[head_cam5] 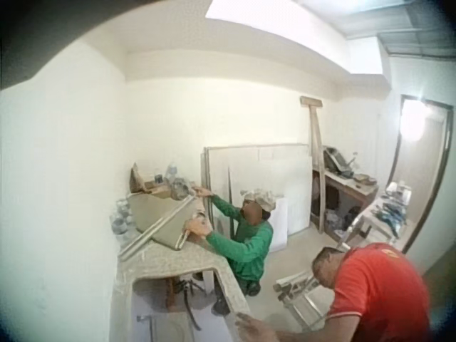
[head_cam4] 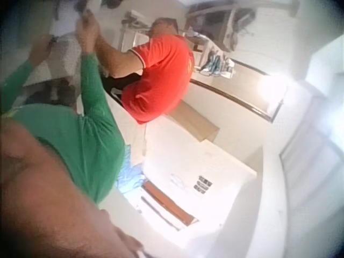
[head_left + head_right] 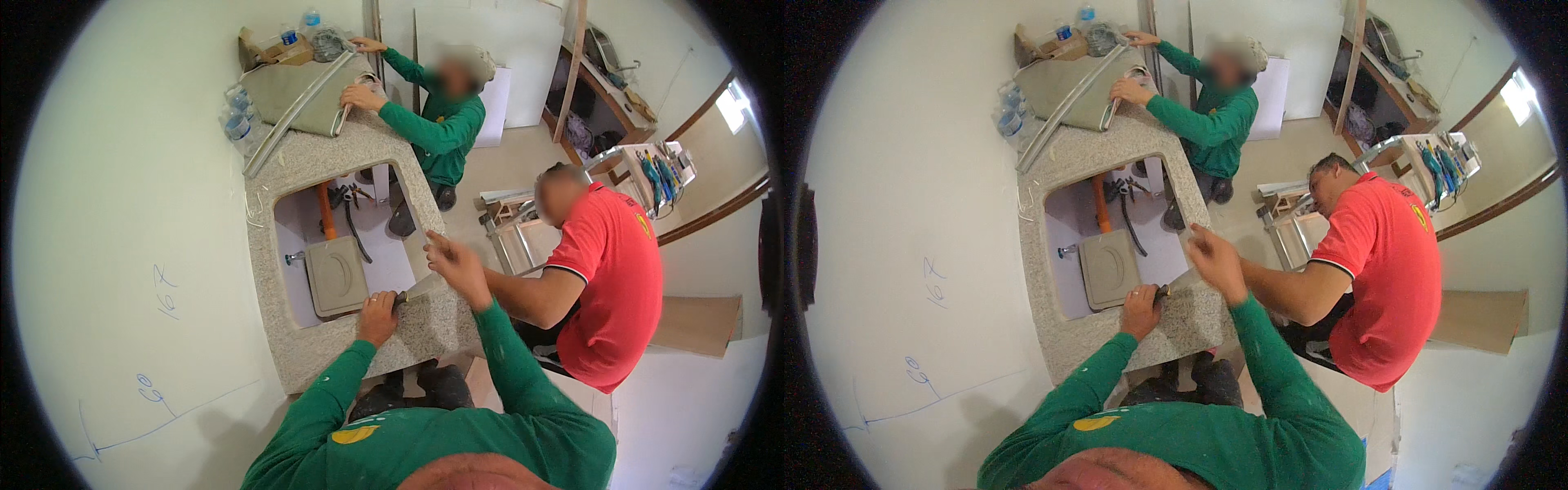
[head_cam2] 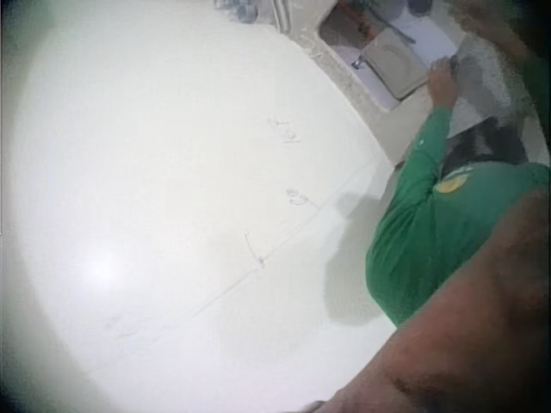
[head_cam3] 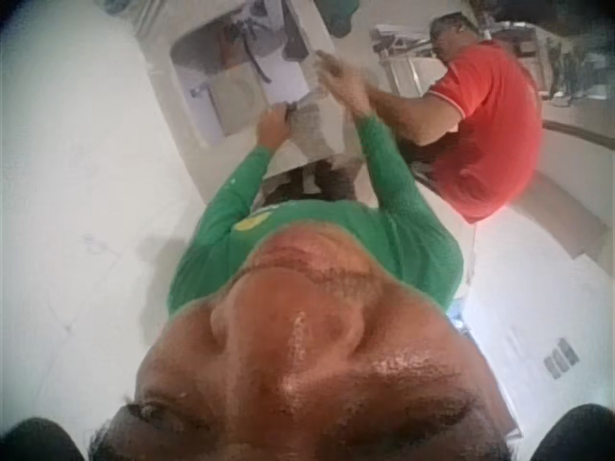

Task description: The person positions a granite sink unit into a wall cutout and uses a utility knife to scrape and clean the edges. A coworker assists by drilling and holding the unit. The person continues to scrape adhesive or residue from the sink edges and adjusts the unit's position.

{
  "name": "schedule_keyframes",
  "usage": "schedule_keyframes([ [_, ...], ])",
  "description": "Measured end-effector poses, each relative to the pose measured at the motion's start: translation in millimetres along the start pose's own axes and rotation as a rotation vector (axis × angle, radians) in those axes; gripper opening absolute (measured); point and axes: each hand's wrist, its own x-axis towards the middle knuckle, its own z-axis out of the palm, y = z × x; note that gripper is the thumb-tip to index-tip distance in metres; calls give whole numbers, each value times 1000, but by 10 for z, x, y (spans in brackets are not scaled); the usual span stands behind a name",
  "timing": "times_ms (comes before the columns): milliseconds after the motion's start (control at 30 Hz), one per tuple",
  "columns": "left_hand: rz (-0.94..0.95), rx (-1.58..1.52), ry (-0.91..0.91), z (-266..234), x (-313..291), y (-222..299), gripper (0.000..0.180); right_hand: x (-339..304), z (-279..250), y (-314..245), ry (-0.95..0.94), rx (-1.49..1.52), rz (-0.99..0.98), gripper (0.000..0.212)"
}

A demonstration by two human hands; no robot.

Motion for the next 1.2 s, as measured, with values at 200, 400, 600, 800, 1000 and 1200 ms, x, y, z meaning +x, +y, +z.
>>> schedule_keyframes([
  [200,-71,-63,25,26,-36,-63,37,2715,384,-176,108,-381,-104,72],
  [400,-180,-101,57,69,203,-42,34,4283,551,-233,112,-659,-266,95],
  [600,-344,-103,95,43,119,-144,27,4810,934,-537,30,-675,-84,99],
  [800,-432,-117,80,58,210,-117,31,5359,1018,-349,47,-548,-82,93],
  [1000,-445,-85,24,70,205,-190,22,5628,1295,-41,77,-410,-69,94],
  [1200,-485,-95,-42,110,285,-210,22,5844,1277,31,142,-312,-34,78],
])
